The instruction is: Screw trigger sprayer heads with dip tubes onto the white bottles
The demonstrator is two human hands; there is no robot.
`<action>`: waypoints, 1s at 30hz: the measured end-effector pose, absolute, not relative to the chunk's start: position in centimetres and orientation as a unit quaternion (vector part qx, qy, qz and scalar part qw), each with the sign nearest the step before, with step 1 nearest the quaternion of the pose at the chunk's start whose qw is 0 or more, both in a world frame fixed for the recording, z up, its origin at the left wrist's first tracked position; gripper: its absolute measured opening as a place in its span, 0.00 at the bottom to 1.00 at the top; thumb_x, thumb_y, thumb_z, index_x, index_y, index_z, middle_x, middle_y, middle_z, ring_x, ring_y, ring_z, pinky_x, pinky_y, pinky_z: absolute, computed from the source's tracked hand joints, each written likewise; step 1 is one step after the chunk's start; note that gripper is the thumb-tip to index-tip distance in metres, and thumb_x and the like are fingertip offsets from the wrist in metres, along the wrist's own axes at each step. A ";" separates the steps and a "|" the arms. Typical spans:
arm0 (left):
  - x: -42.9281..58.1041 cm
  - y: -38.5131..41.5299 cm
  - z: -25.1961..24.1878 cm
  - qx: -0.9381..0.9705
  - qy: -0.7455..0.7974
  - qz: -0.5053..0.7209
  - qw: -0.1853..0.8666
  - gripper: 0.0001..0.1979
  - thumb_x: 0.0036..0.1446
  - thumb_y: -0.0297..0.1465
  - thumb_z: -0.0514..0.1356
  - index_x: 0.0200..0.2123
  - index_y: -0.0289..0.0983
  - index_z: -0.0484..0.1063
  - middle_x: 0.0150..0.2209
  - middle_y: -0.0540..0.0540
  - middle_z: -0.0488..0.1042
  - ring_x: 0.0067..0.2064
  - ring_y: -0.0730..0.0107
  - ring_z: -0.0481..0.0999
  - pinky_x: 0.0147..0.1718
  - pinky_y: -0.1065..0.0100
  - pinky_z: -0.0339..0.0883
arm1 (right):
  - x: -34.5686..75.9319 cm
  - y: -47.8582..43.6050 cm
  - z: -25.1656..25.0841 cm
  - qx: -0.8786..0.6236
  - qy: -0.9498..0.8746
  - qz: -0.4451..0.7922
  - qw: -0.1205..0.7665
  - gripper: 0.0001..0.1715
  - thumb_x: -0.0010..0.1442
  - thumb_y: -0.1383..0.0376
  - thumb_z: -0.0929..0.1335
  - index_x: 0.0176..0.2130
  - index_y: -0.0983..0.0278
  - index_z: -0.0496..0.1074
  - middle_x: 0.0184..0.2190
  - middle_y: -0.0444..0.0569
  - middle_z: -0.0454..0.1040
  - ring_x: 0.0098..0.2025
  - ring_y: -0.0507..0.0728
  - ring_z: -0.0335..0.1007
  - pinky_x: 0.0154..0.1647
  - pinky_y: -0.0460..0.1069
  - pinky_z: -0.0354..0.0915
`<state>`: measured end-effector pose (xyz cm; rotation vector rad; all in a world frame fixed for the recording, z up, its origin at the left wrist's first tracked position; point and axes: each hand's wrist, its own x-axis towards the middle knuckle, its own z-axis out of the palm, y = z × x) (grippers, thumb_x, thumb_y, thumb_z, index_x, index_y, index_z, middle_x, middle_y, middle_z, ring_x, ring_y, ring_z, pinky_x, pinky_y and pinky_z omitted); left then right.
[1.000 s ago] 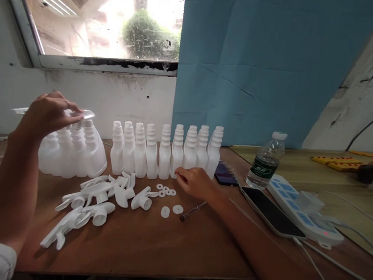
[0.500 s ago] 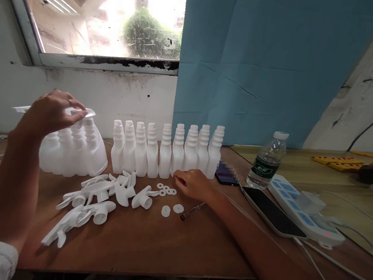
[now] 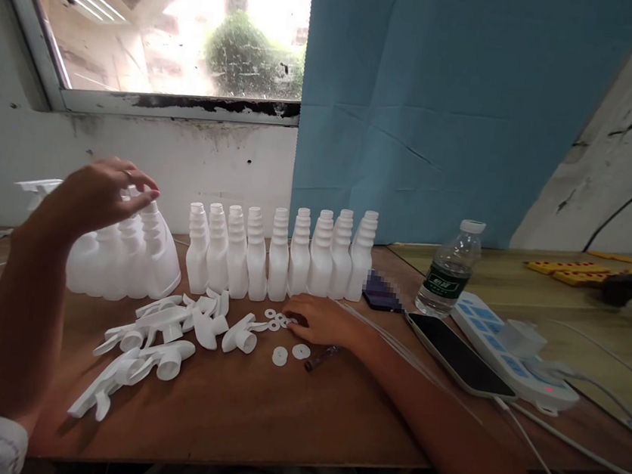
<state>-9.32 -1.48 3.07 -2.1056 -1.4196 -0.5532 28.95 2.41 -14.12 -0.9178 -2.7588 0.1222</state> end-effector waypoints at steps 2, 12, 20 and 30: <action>-7.7 -1.0 2.5 -0.822 -0.510 -0.175 0.182 0.17 0.64 0.37 0.53 0.43 0.31 0.76 0.37 0.43 0.77 0.33 0.70 0.72 0.36 0.66 0.67 | 29.0 2.6 -14.2 -0.312 -0.943 0.053 0.106 0.15 0.63 0.62 0.64 0.47 0.62 0.74 0.44 0.52 0.75 0.43 0.59 0.72 0.38 0.49 0.66; 0.9 -1.3 -7.9 -0.944 -0.319 0.005 -0.082 0.22 0.59 0.43 0.61 0.55 0.43 0.70 0.54 0.44 0.71 0.51 0.58 0.72 0.47 0.64 0.65 | 28.9 3.3 -14.9 -0.318 -0.941 0.059 0.098 0.12 0.63 0.63 0.64 0.44 0.63 0.73 0.42 0.51 0.74 0.44 0.59 0.71 0.41 0.51 0.66; 1.7 -3.2 -12.4 -0.956 -0.286 -0.060 -0.022 0.18 0.58 0.31 0.62 0.52 0.41 0.70 0.52 0.43 0.71 0.50 0.56 0.72 0.49 0.62 0.64 | 28.7 3.3 -15.1 -0.315 -0.941 0.058 0.111 0.12 0.61 0.64 0.65 0.45 0.63 0.71 0.41 0.50 0.74 0.41 0.58 0.71 0.40 0.50 0.65; 2.4 -6.1 -11.3 -0.872 -0.375 -0.207 -0.237 0.15 0.54 0.30 0.63 0.47 0.41 0.71 0.41 0.49 0.75 0.38 0.67 0.73 0.37 0.69 0.66 | 28.4 3.1 -15.0 -0.291 -0.944 0.044 0.151 0.09 0.60 0.68 0.66 0.42 0.63 0.72 0.40 0.50 0.74 0.42 0.58 0.71 0.40 0.51 0.67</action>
